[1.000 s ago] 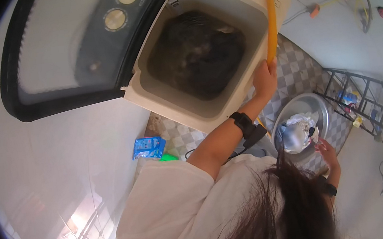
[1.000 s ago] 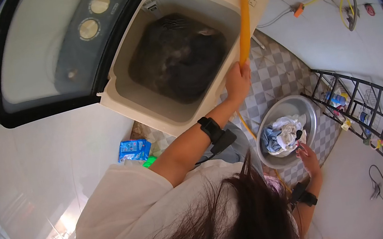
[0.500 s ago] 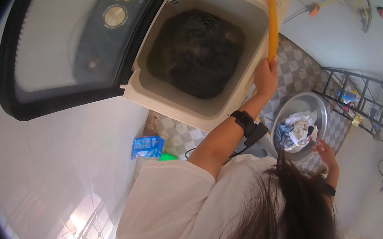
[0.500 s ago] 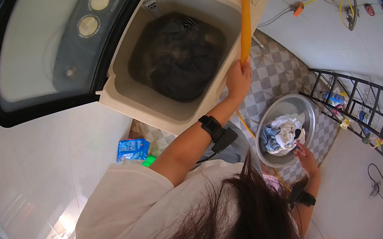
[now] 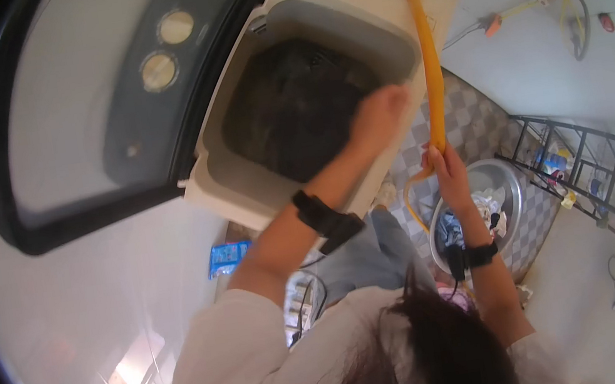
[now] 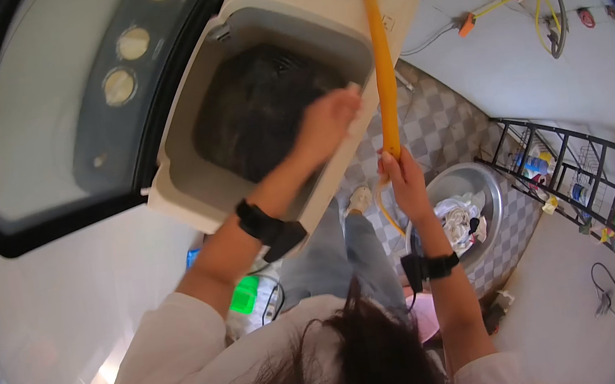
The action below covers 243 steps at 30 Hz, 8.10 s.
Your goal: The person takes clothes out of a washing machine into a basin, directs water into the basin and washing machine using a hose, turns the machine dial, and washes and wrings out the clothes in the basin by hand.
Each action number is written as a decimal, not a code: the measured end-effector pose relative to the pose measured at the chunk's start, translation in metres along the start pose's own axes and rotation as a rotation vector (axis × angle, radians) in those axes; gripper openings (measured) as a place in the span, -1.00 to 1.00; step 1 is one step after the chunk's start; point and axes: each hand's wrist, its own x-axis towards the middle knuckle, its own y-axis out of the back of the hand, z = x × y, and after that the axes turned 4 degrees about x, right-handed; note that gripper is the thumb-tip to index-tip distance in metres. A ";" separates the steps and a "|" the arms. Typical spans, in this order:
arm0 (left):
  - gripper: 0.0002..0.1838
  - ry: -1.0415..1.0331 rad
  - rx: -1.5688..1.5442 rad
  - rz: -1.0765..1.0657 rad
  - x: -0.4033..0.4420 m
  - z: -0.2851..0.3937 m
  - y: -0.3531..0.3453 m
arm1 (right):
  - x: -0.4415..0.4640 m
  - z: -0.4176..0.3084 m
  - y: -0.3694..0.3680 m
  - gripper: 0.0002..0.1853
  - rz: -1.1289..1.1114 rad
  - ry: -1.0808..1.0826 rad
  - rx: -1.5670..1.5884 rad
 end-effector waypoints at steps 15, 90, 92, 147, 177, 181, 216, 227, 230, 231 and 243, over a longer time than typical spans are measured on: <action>-0.70 -0.015 1.230 -0.553 0.220 -0.284 -0.036 | -0.013 -0.002 0.035 -0.81 0.046 -0.220 -0.030; -0.68 0.046 0.363 -1.237 -0.215 0.144 -0.422 | -0.627 0.231 0.185 -0.65 1.199 -0.489 0.237; -0.68 0.002 0.418 -1.312 -0.220 0.156 -0.470 | -0.687 0.239 0.168 -0.66 1.303 -0.479 0.436; -0.65 0.321 1.240 -2.798 -0.071 -0.040 -0.413 | -0.448 0.431 0.313 -0.62 1.226 -0.532 0.690; -0.21 -0.016 1.747 -1.762 -0.060 -0.197 -0.465 | -0.326 0.723 0.297 -0.39 0.645 -0.555 0.482; -0.23 1.217 1.753 -1.813 -0.116 -0.103 -0.278 | -0.343 0.706 0.295 -0.39 0.682 -0.588 0.585; -0.68 0.127 1.580 -2.352 -0.031 -0.233 -0.422 | -0.615 0.661 0.361 -0.41 1.213 -0.849 0.576; -0.76 0.273 0.393 -1.321 -0.076 -0.305 -0.802 | -0.339 0.790 0.448 0.12 0.792 -1.023 -0.319; -0.68 0.467 0.361 -1.291 -0.099 -0.362 -0.819 | -0.282 0.838 0.385 -0.36 0.888 -0.948 -0.133; -0.62 0.581 0.456 -1.237 -0.110 -0.377 -0.818 | -0.264 0.824 0.368 -0.49 1.055 -0.670 -0.058; -0.10 0.015 0.623 -1.041 -0.089 -0.505 -0.791 | -0.196 0.822 0.297 -0.71 0.878 -0.577 0.338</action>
